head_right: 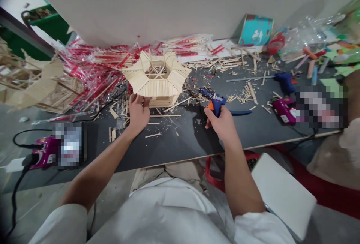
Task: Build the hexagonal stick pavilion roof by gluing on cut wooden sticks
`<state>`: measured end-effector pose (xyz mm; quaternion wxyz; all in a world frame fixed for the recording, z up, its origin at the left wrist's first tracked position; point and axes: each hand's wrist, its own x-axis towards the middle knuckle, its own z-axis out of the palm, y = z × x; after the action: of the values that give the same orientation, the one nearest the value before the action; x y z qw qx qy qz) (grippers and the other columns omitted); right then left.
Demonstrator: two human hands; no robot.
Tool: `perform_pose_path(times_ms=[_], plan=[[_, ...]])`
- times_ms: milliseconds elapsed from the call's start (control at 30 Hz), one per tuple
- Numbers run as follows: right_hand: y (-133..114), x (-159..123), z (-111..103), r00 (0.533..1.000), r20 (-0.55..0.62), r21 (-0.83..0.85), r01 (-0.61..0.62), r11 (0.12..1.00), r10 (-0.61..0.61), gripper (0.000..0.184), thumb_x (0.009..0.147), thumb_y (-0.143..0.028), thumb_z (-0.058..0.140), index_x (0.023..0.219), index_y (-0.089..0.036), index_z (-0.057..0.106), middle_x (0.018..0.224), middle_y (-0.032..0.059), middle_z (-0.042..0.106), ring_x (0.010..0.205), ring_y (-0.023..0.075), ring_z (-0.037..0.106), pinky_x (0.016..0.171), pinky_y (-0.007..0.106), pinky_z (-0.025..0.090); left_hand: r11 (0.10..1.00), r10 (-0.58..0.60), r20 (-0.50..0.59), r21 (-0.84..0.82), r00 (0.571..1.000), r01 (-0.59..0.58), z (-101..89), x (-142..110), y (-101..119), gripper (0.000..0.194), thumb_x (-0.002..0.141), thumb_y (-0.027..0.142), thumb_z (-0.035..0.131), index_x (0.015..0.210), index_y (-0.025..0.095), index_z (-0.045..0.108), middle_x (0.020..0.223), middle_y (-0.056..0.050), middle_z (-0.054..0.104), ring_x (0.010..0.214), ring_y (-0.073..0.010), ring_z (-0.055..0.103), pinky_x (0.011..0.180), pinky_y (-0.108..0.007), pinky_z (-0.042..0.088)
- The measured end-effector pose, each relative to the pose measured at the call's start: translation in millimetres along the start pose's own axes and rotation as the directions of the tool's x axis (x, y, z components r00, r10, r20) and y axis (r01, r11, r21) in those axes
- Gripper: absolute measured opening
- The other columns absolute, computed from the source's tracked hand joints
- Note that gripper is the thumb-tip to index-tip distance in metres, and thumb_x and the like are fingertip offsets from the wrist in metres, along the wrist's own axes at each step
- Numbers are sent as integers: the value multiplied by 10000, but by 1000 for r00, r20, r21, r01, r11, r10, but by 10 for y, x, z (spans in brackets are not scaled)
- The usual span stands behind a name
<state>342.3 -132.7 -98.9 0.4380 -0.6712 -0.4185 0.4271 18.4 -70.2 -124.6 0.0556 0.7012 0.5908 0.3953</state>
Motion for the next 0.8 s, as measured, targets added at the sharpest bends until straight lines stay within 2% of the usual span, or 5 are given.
perform_pose_path(times_ms=[200, 300, 400, 533, 800], plan=[[-33, 60, 6, 999, -7, 80, 35, 996, -34, 540, 772, -629, 891, 974, -223, 599, 650, -50, 603, 508, 128, 582, 442, 261, 537, 992, 87, -104, -87, 991, -96, -189, 229, 143, 372, 1108, 332, 418, 851, 216, 660, 960, -124, 687, 1090, -298, 659, 1084, -480, 489], [-53, 85, 20, 999, -20, 132, 35, 991, -33, 595, 704, -647, 929, 972, -223, 609, 664, -46, 597, 534, 129, 574, 448, 262, 540, 991, 73, -155, -99, 985, -89, -223, 366, 192, 311, 1090, 324, 445, 848, 230, 616, 1006, -132, 722, 1073, -275, 675, 1031, -443, 513], [-77, 115, 39, 999, -39, 186, 30, 982, -24, 608, 655, -653, 942, 939, -230, 611, 678, -40, 586, 567, 135, 572, 465, 265, 536, 992, 48, -186, -107, 981, -69, -289, 528, 256, 214, 1081, 337, 480, 935, 250, 611, 909, -98, 724, 940, -249, 683, 956, -430, 527], [-161, 190, 35, 996, -82, 211, 49, 976, -33, 541, 686, -629, 894, 903, -259, 565, 698, -39, 549, 595, 142, 554, 484, 267, 498, 993, 105, -129, -32, 986, -110, -468, 785, 342, 221, 1090, 378, 489, 967, 269, 635, 881, -65, 713, 879, -240, 676, 918, -426, 539], [-627, 369, 23, 980, -166, 271, 155, 950, -112, 429, 726, -536, 831, 864, -280, 515, 773, -24, 485, 638, 141, 538, 504, 269, 445, 970, 227, 119, 61, 967, -235, -1054, 1312, 615, 236, 1058, 420, 591, 935, 230, 662, 932, -88, 662, 1127, -321, 660, 1170, -539, 438]])
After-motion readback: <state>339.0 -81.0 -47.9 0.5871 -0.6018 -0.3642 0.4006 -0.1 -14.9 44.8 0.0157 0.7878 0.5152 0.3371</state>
